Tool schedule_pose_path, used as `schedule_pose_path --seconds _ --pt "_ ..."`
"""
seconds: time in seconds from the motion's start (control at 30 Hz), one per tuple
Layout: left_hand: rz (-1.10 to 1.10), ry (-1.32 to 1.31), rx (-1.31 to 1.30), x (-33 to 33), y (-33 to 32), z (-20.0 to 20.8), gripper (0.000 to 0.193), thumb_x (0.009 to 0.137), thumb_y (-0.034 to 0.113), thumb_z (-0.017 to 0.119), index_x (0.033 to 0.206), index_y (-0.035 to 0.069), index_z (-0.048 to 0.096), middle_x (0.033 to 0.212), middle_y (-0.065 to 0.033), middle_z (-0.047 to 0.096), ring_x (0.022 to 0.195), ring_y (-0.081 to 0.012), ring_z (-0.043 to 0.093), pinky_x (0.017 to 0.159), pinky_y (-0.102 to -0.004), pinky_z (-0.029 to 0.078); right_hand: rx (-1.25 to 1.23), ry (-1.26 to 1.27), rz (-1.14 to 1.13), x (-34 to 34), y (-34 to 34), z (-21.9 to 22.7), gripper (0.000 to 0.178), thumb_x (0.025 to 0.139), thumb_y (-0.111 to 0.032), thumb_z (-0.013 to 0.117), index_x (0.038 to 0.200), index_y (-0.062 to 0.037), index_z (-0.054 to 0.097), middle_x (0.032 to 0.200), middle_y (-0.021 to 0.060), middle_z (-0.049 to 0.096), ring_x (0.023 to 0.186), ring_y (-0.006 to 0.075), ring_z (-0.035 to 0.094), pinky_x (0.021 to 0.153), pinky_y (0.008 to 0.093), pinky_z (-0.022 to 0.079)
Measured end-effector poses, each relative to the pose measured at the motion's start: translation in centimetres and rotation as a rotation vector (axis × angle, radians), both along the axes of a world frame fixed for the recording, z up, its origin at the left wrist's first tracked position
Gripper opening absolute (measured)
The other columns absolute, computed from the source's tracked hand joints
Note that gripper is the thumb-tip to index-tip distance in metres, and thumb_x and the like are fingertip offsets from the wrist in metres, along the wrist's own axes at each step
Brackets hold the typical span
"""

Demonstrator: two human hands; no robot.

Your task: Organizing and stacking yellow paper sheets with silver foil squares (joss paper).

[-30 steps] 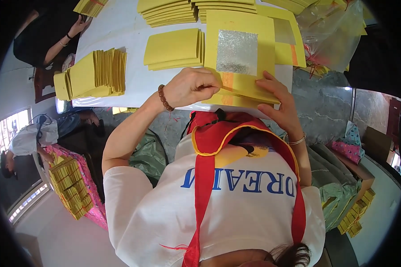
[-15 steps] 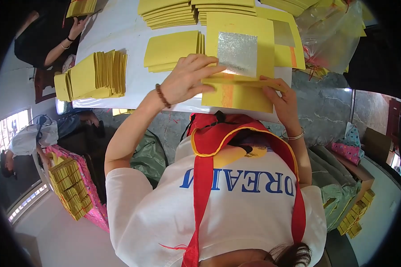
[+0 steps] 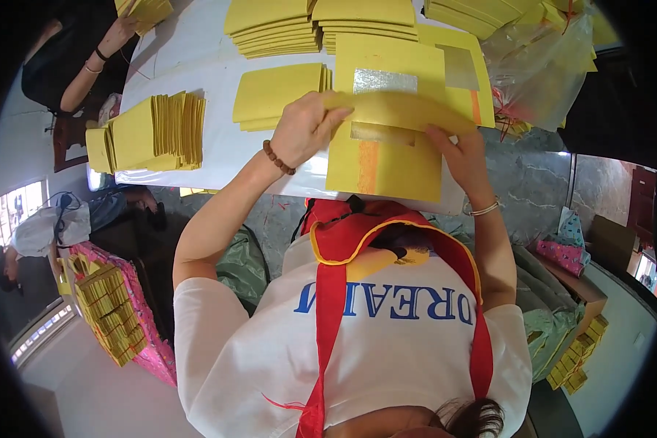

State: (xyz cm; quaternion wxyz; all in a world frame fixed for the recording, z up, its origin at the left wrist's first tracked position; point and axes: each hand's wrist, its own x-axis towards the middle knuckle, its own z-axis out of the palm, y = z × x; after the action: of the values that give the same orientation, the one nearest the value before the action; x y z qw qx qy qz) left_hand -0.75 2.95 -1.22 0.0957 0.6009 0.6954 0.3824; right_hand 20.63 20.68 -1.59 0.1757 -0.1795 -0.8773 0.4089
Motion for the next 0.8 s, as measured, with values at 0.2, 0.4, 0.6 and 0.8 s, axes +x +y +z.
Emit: schedule_pose_path --seconds 0.2,0.4,0.6,0.8 --pt "0.241 -0.416 -0.105 -1.1 3.0 -1.5 0.031 0.087 0.027 0.058 0.079 -0.003 0.054 0.056 -0.016 0.053 0.049 -0.0304 0.051 0.05 -0.0376 0.04 -0.476 0.205 -0.269 -2.9 -0.4 -0.2 0.032 0.085 -0.017 0.064 0.113 -0.0018 0.058 0.102 0.0067 0.064 0.088 0.0141 0.061 0.074 0.0275 0.048" --pt "0.298 -0.475 -0.198 -2.0 3.7 -2.7 0.043 0.086 0.033 0.059 0.067 -0.002 0.045 0.054 -0.0145 0.051 0.047 -0.0249 0.047 0.049 -0.0364 0.038 -0.355 0.2 -0.235 -2.7 -0.3 -0.3 0.038 0.081 -0.013 0.066 0.117 -0.0027 0.057 0.108 0.0089 0.062 0.09 0.0117 0.06 0.077 0.0239 0.047" --pt "0.298 -0.622 -0.264 -2.5 4.4 -2.4 0.038 0.086 0.029 0.061 0.067 -0.001 0.047 0.054 -0.0086 0.05 0.049 -0.0151 0.045 0.048 -0.0319 0.038 -0.45 0.102 -0.306 -3.7 0.4 -0.2 0.039 0.08 -0.012 0.067 0.118 -0.0041 0.058 0.102 0.0089 0.065 0.084 0.0104 0.06 0.073 0.0229 0.047" --pt "0.318 -0.748 -0.199 -1.5 3.8 -1.4 0.026 0.087 0.023 0.06 0.083 -0.002 0.057 0.061 -0.0011 0.052 0.054 -0.0073 0.043 0.05 -0.0254 0.038 -0.469 0.169 -0.306 -3.9 0.3 -0.4 0.04 0.079 -0.012 0.067 0.118 -0.0054 0.058 0.103 0.0083 0.065 0.085 0.0096 0.058 0.073 0.0233 0.046"
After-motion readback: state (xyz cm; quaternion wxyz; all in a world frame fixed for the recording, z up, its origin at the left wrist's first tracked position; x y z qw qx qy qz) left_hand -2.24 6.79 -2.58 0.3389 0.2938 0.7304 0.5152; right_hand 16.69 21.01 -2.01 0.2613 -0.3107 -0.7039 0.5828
